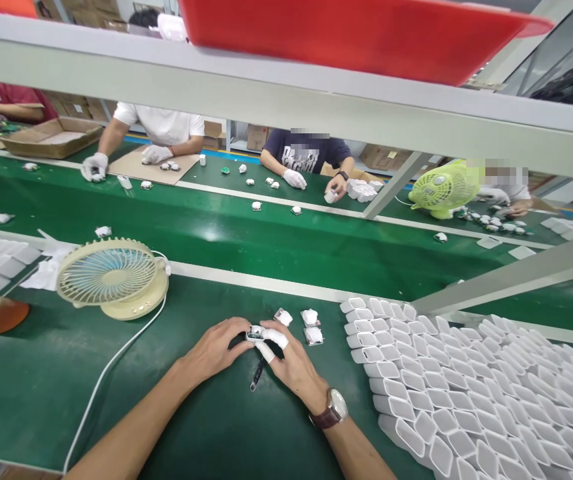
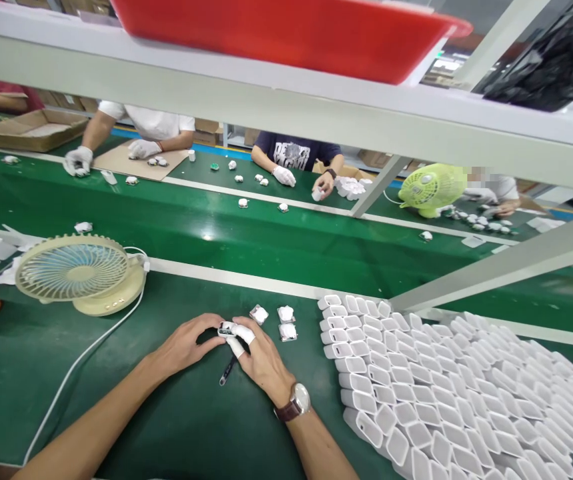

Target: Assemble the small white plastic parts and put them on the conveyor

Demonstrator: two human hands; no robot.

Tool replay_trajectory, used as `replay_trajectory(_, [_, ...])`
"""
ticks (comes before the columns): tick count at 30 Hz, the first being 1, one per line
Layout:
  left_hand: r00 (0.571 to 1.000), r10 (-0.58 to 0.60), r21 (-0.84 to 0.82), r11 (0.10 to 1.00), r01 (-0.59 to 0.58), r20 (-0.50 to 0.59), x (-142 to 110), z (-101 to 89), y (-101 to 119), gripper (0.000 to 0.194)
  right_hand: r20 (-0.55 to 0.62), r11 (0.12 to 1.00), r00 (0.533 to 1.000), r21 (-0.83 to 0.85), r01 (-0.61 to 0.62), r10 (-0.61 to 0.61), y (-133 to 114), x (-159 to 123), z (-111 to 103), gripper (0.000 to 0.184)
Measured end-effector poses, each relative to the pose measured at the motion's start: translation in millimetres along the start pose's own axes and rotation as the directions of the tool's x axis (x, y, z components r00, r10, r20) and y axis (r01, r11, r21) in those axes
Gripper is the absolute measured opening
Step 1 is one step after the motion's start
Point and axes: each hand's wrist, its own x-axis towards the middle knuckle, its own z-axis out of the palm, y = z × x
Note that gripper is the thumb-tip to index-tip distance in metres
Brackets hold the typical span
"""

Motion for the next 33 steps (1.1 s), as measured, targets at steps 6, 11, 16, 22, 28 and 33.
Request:
replay_trajectory(6, [0.996,0.087,0.108,0.990,-0.085,-0.010,-2.4,3.8,-1.5,0.020,-0.016,0.996,0.997,-0.044,0.079,-0.080,7.9,-7.2,2.1,0.038])
replay_trajectory(11, [0.991,0.129,0.146,0.982,-0.123,-0.036,-5.4,3.1,-2.8,0.018,-0.030,0.993,0.993,-0.040,0.111,-0.113,6.2,-8.8,0.7,0.044])
replay_trajectory(16, [0.984,0.165,0.138,0.978,-0.155,-0.068,-5.1,2.0,-1.0,0.016,-0.043,0.988,0.988,-0.049,0.149,-0.151,1.7,-6.0,-1.4,0.043])
replay_trajectory(22, [0.980,0.166,0.120,0.981,-0.153,-0.106,-3.1,-0.4,2.0,0.013,0.012,0.991,0.994,-0.076,0.111,-0.111,-1.8,-5.4,-3.5,0.042])
replay_trajectory(28, [0.971,0.204,0.195,0.965,-0.178,-0.125,-3.6,-2.7,9.8,0.011,0.030,0.988,0.991,-0.083,0.133,-0.131,-1.3,-8.7,-3.7,0.044])
replay_trajectory(33, [0.968,0.218,0.189,0.963,-0.193,-0.121,-2.6,-2.8,11.9,0.010,-0.005,0.985,0.988,-0.081,0.155,-0.156,1.6,-9.2,0.1,0.042])
